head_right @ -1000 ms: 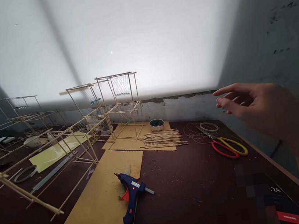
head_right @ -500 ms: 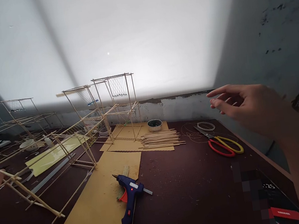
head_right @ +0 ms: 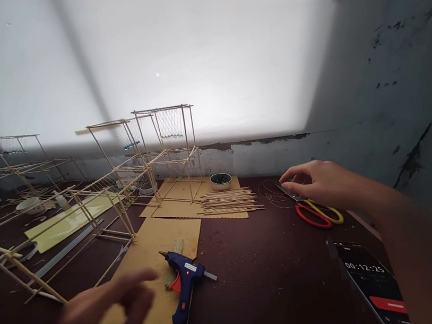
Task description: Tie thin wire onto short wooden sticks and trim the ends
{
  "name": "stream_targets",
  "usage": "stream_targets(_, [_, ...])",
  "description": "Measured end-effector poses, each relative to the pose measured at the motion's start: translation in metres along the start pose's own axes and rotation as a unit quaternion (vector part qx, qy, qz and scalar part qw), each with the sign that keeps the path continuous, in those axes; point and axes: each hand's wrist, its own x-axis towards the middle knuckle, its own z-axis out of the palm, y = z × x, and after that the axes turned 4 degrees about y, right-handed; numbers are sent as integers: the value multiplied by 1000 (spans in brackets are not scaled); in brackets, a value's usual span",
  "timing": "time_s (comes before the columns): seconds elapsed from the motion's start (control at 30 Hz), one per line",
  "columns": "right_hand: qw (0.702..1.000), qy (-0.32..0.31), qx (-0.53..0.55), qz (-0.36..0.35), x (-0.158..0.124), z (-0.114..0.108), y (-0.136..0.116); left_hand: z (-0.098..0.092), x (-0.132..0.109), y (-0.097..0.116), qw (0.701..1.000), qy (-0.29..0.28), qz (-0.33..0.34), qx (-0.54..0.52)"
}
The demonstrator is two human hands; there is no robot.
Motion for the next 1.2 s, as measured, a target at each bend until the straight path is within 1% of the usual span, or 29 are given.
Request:
stream_targets(0.07, [1000,-14,-1,-24,0,8,-4,38,29,14,990,-128,33,-47])
stream_targets(0.1, [999,-14,-3,-40,-1,12,-7,53,45,18,983,-169,51,-48])
stream_targets(0.17, [997,2,3,-75,-6,20,-21,78,73,19,974,-211,78,-31])
stream_targets(0.23, [991,48,33,-117,-19,31,-45,97,97,14,969,-228,84,-31])
stream_targets(0.27, [986,90,53,-133,-28,38,-60,105,108,10,971,-225,70,-34])
stream_targets(0.33, [967,135,93,-194,-49,57,-94,121,127,4,979,-199,38,-36])
stream_targets(0.4, [949,119,120,-265,-70,80,-128,134,144,2,984,-176,18,-29])
stream_targets(0.43, [941,127,125,-288,-80,93,-144,138,152,3,987,-157,-2,-19])
stream_targets(0.47, [936,130,122,-302,-89,105,-157,142,159,6,990,-138,-20,-10])
stream_targets(0.5, [931,146,115,-315,-96,116,-168,144,166,8,992,-118,-37,-4])
stream_targets(0.57, [913,153,109,-362,-104,132,-183,146,176,12,994,-83,-73,0])
stream_targets(0.63, [900,146,107,-396,-103,138,-188,146,183,11,992,-63,-107,-1])
stream_targets(0.67, [900,147,104,-396,-100,138,-189,145,186,9,990,-60,-127,-1])
stream_targets(0.7, [906,155,97,-381,-97,137,-189,145,189,6,987,-60,-148,0])
stream_targets(0.77, [928,191,86,-309,-91,135,-190,145,195,-3,979,-66,-192,6])
stream_targets(0.83, [942,214,97,-241,-90,138,-195,146,201,-13,971,-69,-229,16])
stream_targets(0.87, [944,209,111,-232,-92,141,-199,147,203,-18,967,-69,-243,22])
stream_targets(0.9, [942,191,124,-247,-95,145,-202,148,204,-22,964,-69,-255,27])
stream_targets(0.97, [931,146,146,-300,-100,151,-207,149,205,-29,957,-68,-278,38])
stream_targets(1.0, [930,134,150,-308,-100,152,-209,149,205,-31,955,-68,-287,42])
stream_targets(1.03, [932,138,148,-301,-98,152,-209,149,204,-32,953,-68,-293,45])
stream_targets(1.13, [945,214,116,-221,-94,147,-211,146,202,-33,949,-67,-305,49])
stream_targets(1.17, [944,222,113,-215,-94,146,-212,145,202,-32,948,-67,-308,48])
stream_targets(1.2, [942,212,117,-231,-97,145,-214,144,202,-31,947,-66,-310,49])
